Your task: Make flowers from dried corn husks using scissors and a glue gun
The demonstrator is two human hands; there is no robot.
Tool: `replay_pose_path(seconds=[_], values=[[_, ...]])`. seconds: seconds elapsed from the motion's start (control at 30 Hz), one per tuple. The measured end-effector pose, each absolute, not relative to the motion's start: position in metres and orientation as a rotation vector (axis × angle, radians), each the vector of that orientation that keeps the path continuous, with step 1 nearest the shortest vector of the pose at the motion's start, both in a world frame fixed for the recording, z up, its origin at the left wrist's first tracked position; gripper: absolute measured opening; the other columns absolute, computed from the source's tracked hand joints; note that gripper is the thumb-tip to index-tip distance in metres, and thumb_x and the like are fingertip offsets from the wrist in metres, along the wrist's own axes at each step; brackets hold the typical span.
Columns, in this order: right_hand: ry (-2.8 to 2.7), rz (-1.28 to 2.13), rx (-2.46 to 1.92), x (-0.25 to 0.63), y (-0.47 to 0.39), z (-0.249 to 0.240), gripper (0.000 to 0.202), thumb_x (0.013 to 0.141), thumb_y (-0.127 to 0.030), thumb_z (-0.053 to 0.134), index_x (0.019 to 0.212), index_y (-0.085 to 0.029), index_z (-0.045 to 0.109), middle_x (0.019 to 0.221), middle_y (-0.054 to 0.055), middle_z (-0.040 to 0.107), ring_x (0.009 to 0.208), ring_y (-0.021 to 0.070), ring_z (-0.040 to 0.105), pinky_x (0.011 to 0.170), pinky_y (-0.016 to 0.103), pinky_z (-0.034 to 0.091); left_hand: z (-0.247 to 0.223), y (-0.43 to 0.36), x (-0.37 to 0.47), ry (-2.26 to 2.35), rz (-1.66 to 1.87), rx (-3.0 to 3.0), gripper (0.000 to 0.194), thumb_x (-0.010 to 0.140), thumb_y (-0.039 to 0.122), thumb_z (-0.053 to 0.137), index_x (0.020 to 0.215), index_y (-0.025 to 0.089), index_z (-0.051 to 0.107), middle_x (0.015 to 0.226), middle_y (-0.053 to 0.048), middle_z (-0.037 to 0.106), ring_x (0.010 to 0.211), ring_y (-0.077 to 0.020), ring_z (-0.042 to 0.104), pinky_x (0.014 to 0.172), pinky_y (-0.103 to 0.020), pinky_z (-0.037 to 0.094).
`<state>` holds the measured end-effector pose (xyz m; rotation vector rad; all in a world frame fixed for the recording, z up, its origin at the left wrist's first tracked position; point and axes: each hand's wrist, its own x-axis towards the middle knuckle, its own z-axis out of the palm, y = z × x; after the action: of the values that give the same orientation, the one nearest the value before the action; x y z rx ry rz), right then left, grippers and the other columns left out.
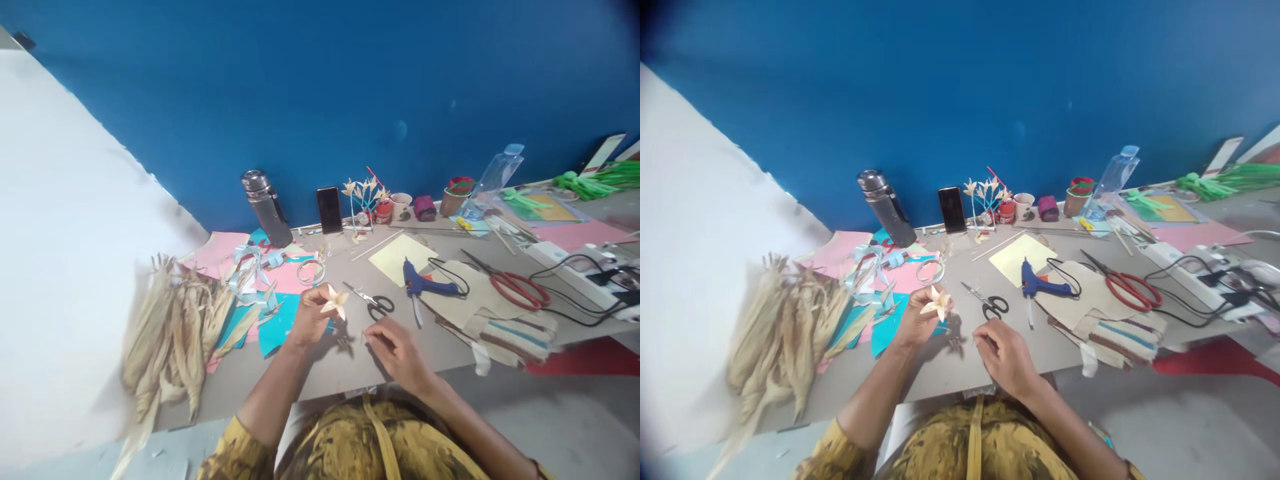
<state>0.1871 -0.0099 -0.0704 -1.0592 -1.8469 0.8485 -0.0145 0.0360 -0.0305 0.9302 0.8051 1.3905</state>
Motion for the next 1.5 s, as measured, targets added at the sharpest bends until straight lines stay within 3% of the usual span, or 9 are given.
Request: replay_pose_path(seconds=[0.2,0.5,0.63,0.83,1.0,1.2,1.37,1.5], values=[[-1.896,0.718,-1.100,0.195,-0.015,-0.088,0.014,0.094,-0.020,0.052,0.087,-0.020,0.065,0.078,0.005,0.064,0.068,0.0174,0.059,0.064,0.029,0.043,-0.028,0.039,-0.012,0.910,1.454,0.904,0.030,0.051,0.025,0.087,0.053,0.018,0.058,0.059,0.003,0.049,0.054,-0.0096,0.046,0.052,-0.025,0.038],[-1.914,0.608,-1.087,0.189,-0.014,-0.088,0.016,0.093,-0.020,0.050,0.084,-0.020,0.063,0.075,0.004,0.064,0.067,0.0180,0.060,0.063,0.028,0.043,-0.036,0.049,-0.016,1.057,1.622,1.141,0.014,0.062,0.022,0.079,0.057,0.017,0.067,0.062,0.002,0.055,0.054,-0.0092,0.046,0.053,-0.024,0.037],[-1.902,0.550,-1.068,0.190,-0.012,-0.092,0.017,0.094,-0.022,0.050,0.083,-0.020,0.064,0.074,0.005,0.063,0.066,0.0182,0.059,0.062,0.028,0.044,-0.045,0.061,-0.020,1.151,1.684,1.101,0.011,0.061,0.021,0.076,0.058,0.017,0.067,0.055,0.003,0.053,0.051,-0.0089,0.045,0.051,-0.023,0.036],[-1.881,0.509,-1.040,0.189,-0.009,-0.093,0.019,0.093,-0.025,0.050,0.082,-0.020,0.065,0.075,0.006,0.066,0.068,0.0190,0.061,0.065,0.029,0.047,-0.053,0.071,-0.027,1.107,1.760,0.917,0.030,0.052,0.029,0.085,0.058,0.015,0.060,0.059,0.005,0.054,0.045,-0.0043,0.039,0.045,-0.020,0.031],[-1.874,0.532,-1.071,0.187,-0.010,-0.095,0.020,0.091,-0.023,0.051,0.079,-0.020,0.067,0.074,0.005,0.068,0.069,0.0197,0.065,0.067,0.029,0.048,-0.040,0.072,-0.030,1.048,1.770,0.895,0.044,0.046,0.038,0.090,0.060,0.016,0.054,0.049,0.008,0.047,0.040,-0.0044,0.038,0.041,-0.019,0.028],[-2.148,0.416,-0.896,0.169,-0.009,-0.083,0.021,0.090,-0.019,0.051,0.082,-0.022,0.070,0.078,0.003,0.072,0.073,0.0164,0.066,0.068,0.025,0.046,0.000,0.090,-0.030,0.931,1.788,1.001,0.040,0.051,0.033,0.090,0.064,0.017,0.055,0.044,0.010,0.045,0.040,-0.0035,0.037,0.044,-0.018,0.028],[-2.664,0.047,-0.518,0.137,0.001,-0.064,0.025,0.087,-0.043,0.063,0.070,-0.025,0.069,0.068,-0.002,0.070,0.062,0.0133,0.059,0.055,0.023,0.038,-0.005,0.111,-0.027,0.908,1.737,0.956,0.042,0.048,0.030,0.089,0.062,0.018,0.052,0.046,0.009,0.048,0.039,-0.0035,0.039,0.044,-0.018,0.028],[-2.808,-0.111,-0.373,0.124,0.009,-0.068,0.032,0.082,-0.048,0.067,0.062,-0.023,0.063,0.062,-0.003,0.066,0.056,0.0130,0.055,0.048,0.025,0.032,-0.024,0.119,-0.027,0.942,1.698,0.915,0.045,0.046,0.031,0.090,0.059,0.018,0.049,0.046,0.008,0.049,0.038,-0.0043,0.040,0.044,-0.019,0.029]])
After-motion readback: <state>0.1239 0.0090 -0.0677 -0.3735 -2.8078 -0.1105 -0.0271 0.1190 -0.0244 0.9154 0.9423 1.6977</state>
